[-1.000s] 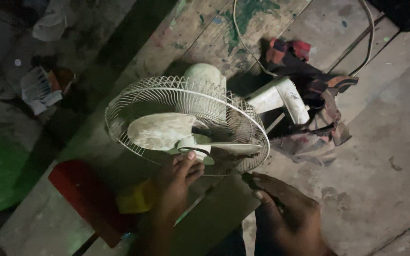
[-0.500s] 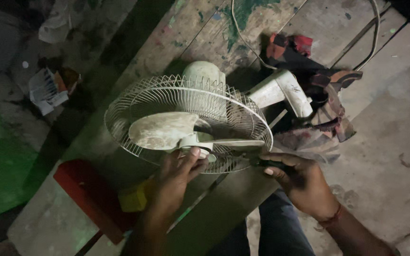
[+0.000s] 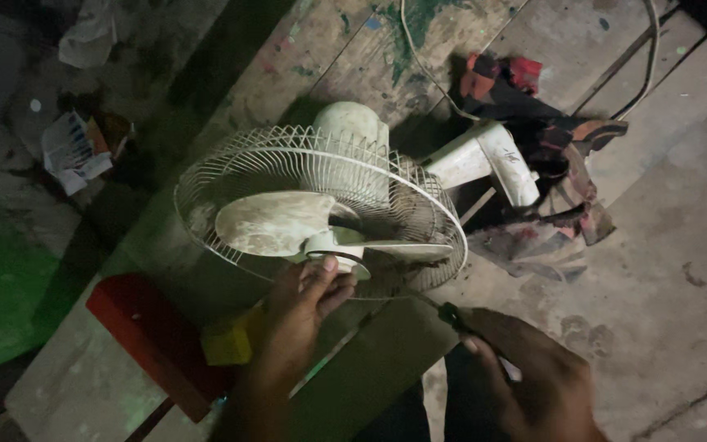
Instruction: The person disassembles the front guard and removes the plastic locking nut from a table fan by hand and using a screwdriver.
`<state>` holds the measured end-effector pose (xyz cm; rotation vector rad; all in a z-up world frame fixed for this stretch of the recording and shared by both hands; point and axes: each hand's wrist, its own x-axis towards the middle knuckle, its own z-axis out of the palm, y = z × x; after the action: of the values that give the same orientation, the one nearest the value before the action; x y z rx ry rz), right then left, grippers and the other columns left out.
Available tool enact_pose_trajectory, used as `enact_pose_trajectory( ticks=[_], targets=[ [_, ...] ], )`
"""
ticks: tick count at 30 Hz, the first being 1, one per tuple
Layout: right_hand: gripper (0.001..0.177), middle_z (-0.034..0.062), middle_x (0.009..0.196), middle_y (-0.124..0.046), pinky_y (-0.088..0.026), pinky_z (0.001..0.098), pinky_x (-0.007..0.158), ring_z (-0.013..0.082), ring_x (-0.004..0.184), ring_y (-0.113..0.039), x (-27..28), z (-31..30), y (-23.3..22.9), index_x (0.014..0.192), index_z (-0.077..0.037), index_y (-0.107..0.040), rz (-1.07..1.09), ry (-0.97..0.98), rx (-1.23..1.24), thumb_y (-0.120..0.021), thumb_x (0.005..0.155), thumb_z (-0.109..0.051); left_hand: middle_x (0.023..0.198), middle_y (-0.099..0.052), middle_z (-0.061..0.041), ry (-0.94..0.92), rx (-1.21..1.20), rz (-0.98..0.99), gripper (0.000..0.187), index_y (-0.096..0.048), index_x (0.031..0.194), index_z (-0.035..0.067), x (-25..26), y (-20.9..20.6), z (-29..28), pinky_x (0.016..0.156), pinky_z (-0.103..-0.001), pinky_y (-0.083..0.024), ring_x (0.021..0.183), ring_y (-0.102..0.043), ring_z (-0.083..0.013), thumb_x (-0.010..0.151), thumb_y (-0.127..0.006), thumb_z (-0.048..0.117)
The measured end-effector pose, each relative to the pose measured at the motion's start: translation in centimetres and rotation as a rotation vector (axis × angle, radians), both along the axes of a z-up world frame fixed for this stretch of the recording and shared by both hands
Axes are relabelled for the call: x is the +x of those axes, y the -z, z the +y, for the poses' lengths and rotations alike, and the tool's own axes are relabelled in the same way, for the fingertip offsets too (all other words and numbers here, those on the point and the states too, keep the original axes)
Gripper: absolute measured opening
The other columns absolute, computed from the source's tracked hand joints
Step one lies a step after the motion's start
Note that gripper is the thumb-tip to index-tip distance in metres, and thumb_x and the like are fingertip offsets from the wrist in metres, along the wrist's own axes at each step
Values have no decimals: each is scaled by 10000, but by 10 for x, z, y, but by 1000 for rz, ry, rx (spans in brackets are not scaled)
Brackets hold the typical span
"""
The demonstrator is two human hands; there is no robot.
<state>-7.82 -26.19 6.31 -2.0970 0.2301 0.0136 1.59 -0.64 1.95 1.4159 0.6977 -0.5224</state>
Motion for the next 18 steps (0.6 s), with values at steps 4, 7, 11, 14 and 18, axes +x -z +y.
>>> enact_pose_trajectory(
  ticks=[4, 7, 11, 14, 18],
  targets=[
    [253, 138, 1124, -786, -616, 335, 873, 250, 995, -799, 11, -2, 12, 1121, -11, -738, -88, -66, 148, -701, 873, -44, 1021, -707, -116, 4, -32, -26, 405, -614, 1171, -16, -4, -10, -4, 878, -365, -619, 948, -721, -218, 938, -667, 311],
    [250, 129, 1107, -790, -629, 316, 835, 229, 972, -803, 16, -5, 17, 1117, -26, -740, -107, -98, 102, -714, 870, -51, 1025, -716, -132, 5, -37, -15, 409, -622, 1167, -23, -1, -8, -7, 870, -367, -618, 951, -725, -226, 945, -657, 319],
    [275, 119, 1077, -799, -651, 297, 766, 206, 913, -813, 18, -7, 16, 1127, -45, -748, -55, -115, 85, -728, 852, -44, 1017, -734, -152, -20, 0, 63, 409, -617, 1155, -8, 1, -6, -5, 850, -385, -637, 936, -745, -241, 927, -647, 330],
    [292, 128, 1117, -784, -643, 310, 795, 223, 950, -803, 22, -6, 10, 1131, -54, -726, -131, -174, 15, -725, 840, -42, 1030, -722, -146, -43, -28, -14, 413, -634, 1160, -31, -4, 0, -7, 854, -380, -619, 941, -729, -240, 922, -685, 303],
    [430, 138, 1135, -771, -645, 321, 734, 234, 914, -797, 21, -4, -4, 1194, -69, -734, -110, -235, -70, -749, 766, -38, 1032, -723, -160, -28, -58, -37, 442, -645, 1150, -69, -6, 0, -4, 879, -377, -616, 960, -721, -238, 942, -685, 319]
  ],
)
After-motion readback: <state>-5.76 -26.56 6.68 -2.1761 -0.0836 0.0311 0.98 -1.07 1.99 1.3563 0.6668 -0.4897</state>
